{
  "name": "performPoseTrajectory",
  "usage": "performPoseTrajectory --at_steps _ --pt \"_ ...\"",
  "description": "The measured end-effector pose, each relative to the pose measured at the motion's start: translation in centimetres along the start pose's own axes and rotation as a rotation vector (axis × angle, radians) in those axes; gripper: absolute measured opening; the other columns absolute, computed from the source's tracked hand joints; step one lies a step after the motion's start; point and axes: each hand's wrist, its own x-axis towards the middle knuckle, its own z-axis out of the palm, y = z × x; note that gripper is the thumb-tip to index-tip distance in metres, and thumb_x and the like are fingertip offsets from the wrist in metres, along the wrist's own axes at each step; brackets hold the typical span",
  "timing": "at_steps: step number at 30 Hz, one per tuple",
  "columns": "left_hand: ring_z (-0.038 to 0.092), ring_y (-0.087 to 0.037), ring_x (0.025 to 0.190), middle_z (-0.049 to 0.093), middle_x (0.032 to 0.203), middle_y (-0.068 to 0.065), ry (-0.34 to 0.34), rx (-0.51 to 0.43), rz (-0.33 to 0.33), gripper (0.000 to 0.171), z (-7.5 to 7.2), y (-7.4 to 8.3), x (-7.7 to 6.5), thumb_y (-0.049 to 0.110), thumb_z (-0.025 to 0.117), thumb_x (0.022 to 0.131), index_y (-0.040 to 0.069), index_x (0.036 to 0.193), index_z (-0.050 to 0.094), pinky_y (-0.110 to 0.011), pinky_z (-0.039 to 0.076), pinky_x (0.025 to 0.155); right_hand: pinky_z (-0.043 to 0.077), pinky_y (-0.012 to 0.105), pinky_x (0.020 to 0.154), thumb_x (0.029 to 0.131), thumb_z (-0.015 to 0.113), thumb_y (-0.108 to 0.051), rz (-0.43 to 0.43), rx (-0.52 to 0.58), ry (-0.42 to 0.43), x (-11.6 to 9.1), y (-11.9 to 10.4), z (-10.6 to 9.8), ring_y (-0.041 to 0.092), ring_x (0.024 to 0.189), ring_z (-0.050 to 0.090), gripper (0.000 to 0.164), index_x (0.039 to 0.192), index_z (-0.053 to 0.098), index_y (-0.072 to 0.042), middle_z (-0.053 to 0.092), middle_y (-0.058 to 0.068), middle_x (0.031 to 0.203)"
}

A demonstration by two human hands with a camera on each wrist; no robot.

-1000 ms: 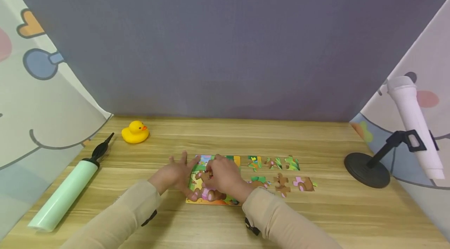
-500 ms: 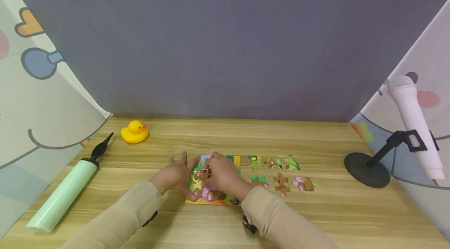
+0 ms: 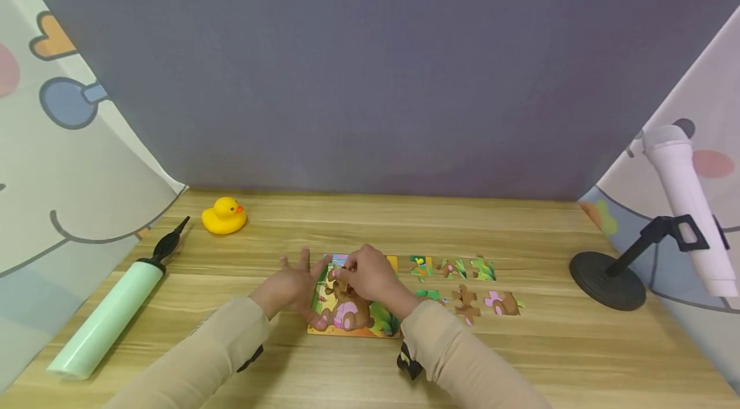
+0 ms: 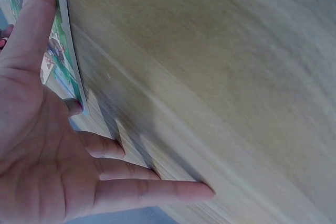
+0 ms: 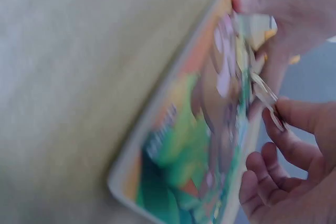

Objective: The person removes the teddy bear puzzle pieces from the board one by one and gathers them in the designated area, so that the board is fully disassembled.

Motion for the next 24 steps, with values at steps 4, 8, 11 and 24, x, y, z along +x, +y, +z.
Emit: performPoseTrajectory --at_steps 4,8,11,24 --pt "0.009 -0.059 0.147 0.006 0.168 -0.024 0.004 -0.016 0.003 0.130 0.0 0.1 -0.1 0.054 0.092 0.062 0.026 0.164 0.018 -0.083 0.039 0.087 0.046 0.033 0.062 0.096 0.073 -0.025 0.056 -0.046 -0.009 -0.1 0.2 -0.9 0.019 0.078 0.051 0.020 0.081 0.069 -0.013 0.055 0.004 0.091" --pt "0.008 -0.060 0.147 0.005 0.168 -0.024 -0.001 -0.028 0.005 0.130 0.0 0.1 -0.1 0.052 0.092 0.062 0.025 0.164 0.017 -0.084 0.039 0.087 0.046 0.034 0.064 0.087 0.083 -0.026 0.041 -0.124 -0.005 -0.5 0.6 -1.4 0.019 0.077 0.050 0.019 0.094 0.071 -0.013 0.054 0.005 0.093" --pt "0.007 -0.060 0.147 0.003 0.168 -0.025 -0.004 -0.035 0.002 0.131 0.0 0.1 0.0 0.052 0.092 0.061 0.025 0.164 0.016 -0.084 0.038 0.087 0.045 0.032 0.062 0.081 0.088 -0.024 -0.012 -0.192 -0.022 -0.9 0.9 -1.3 0.018 0.077 0.049 0.030 0.104 0.074 -0.010 0.054 0.005 0.095" --pt "0.006 -0.060 0.146 0.001 0.168 -0.025 -0.013 -0.045 -0.006 0.131 -0.1 0.1 0.1 0.048 0.093 0.062 0.025 0.165 0.015 -0.084 0.039 0.086 0.050 0.037 0.073 0.081 0.088 -0.025 -0.066 -0.312 -0.030 -1.2 1.7 -1.8 0.015 0.083 0.052 0.040 0.117 0.076 -0.011 0.056 0.002 0.099"
